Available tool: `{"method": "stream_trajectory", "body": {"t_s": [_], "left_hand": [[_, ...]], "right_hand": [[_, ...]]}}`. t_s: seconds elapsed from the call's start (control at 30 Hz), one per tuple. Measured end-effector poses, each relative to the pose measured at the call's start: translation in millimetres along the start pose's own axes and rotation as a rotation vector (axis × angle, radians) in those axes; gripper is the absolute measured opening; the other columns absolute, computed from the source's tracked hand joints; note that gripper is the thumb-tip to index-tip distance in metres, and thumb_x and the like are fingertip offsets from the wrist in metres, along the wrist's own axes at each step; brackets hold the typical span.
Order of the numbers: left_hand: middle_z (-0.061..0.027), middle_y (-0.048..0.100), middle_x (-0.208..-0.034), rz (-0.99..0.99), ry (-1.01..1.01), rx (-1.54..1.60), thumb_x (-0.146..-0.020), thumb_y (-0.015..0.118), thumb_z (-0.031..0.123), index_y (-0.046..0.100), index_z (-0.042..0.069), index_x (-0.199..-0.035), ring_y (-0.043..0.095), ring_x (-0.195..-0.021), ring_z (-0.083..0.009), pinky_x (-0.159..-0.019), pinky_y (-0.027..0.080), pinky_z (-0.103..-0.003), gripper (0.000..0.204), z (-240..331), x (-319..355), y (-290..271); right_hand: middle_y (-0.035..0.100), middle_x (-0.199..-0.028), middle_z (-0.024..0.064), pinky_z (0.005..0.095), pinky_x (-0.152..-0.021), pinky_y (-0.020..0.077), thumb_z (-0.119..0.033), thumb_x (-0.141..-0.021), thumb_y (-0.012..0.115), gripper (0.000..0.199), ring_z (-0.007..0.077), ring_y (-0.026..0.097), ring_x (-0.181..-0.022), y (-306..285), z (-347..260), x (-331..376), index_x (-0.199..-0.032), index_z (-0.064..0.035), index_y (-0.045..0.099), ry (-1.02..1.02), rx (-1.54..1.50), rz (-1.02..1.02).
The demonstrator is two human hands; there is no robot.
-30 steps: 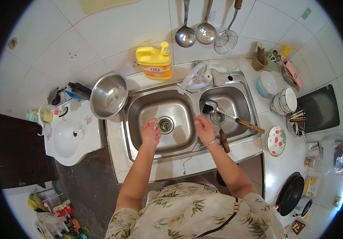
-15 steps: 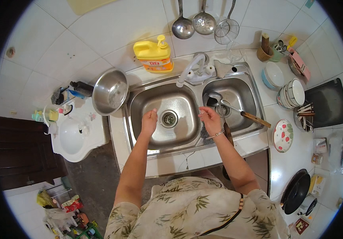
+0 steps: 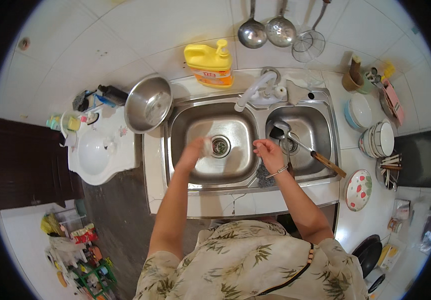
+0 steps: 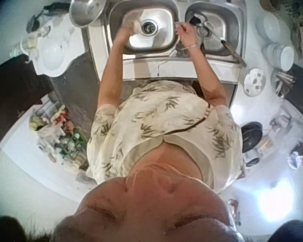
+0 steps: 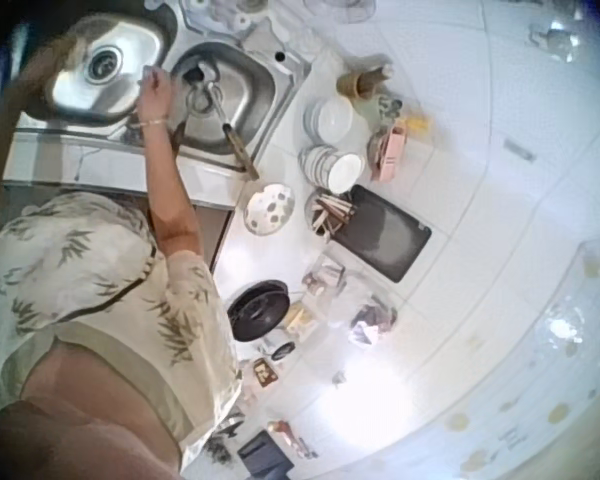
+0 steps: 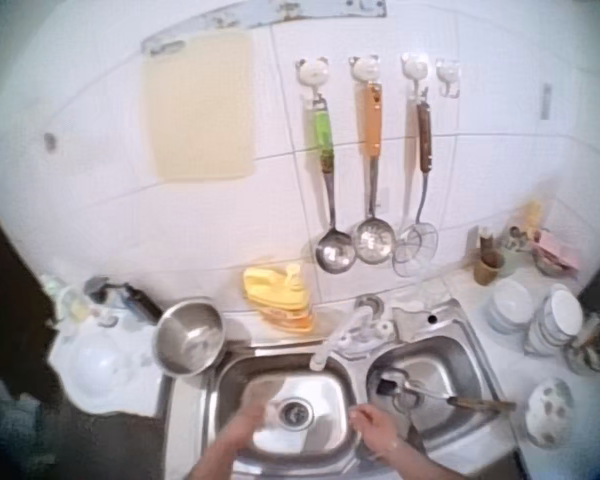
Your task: The person scrubs a wok and a metal ladle with a soapy sponge in a kitchen sink, rinses them under running water, and places them on the counter. They then rinse a metal bowl and a plate, placing them aside. Finally, they wipe the countertop with a cloth.
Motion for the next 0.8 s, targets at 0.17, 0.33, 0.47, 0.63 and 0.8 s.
{"method": "stream_trajectory", "body": {"t_s": [0.17,0.33,0.47,0.63,0.8], "left_hand": [[-0.0154,0.065,-0.095,0.432,0.100,-0.499,-0.079,0.051,0.006,0.067,0.013,-0.102,0.062,-0.088,-0.0314,-0.083,0.046,-0.042,0.029,1,43,41],[-0.0162,0.065,-0.097,0.231,-0.073,0.451,-0.077,0.053,0.004,0.064,0.012,-0.108,0.061,-0.089,-0.0328,-0.080,0.046,-0.038,0.034,25,53,8],[-0.0159,0.066,-0.087,0.122,-0.142,-0.107,-0.078,0.053,0.006,0.065,0.010,-0.102,0.062,-0.082,-0.0332,-0.075,0.047,-0.039,0.027,16,62,-27],[-0.0082,0.060,-0.071,0.618,-0.044,0.249,-0.083,0.052,0.006,0.064,0.007,-0.104,0.057,-0.066,-0.0166,-0.061,0.045,-0.030,0.024,-12,71,-49],[-0.0030,0.062,-0.092,0.566,-0.112,0.904,-0.086,0.054,0.005,0.058,0.003,-0.116,0.056,-0.073,-0.0082,-0.059,0.044,-0.021,0.030,-11,60,-112]], "right_hand": [[0.063,-0.084,0.0029,0.0222,-0.065,0.0462,-0.016,-0.090,0.056,0.019,0.0080,0.057,-0.072,20,7,3,-0.099,0.0001,0.062,0.023,0.092,-0.136],[0.064,-0.086,0.0042,0.0224,-0.069,0.0475,-0.015,-0.090,0.056,0.020,0.0089,0.058,-0.075,53,21,-6,-0.099,0.0010,0.062,0.083,0.114,-0.260],[0.064,-0.087,0.0041,0.0228,-0.069,0.0477,-0.016,-0.090,0.056,0.020,0.0095,0.059,-0.076,77,19,-6,-0.100,0.0002,0.062,0.044,0.067,-0.320],[0.065,-0.091,0.0027,0.0225,-0.066,0.0467,-0.018,-0.091,0.055,0.019,0.0098,0.060,-0.076,82,26,-6,-0.100,-0.0023,0.062,0.065,0.185,-0.326],[0.063,-0.084,0.0021,0.0228,-0.066,0.0458,-0.014,-0.090,0.055,0.019,0.0091,0.057,-0.074,107,41,7,-0.099,-0.0002,0.062,0.108,0.218,-0.297]]}}
Point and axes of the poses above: each hand's wrist, its own x-axis away from the middle knuckle, its own y-axis out of the palm, z = x × y, the point moved 1 cm from there along -x, towards the middle knuckle
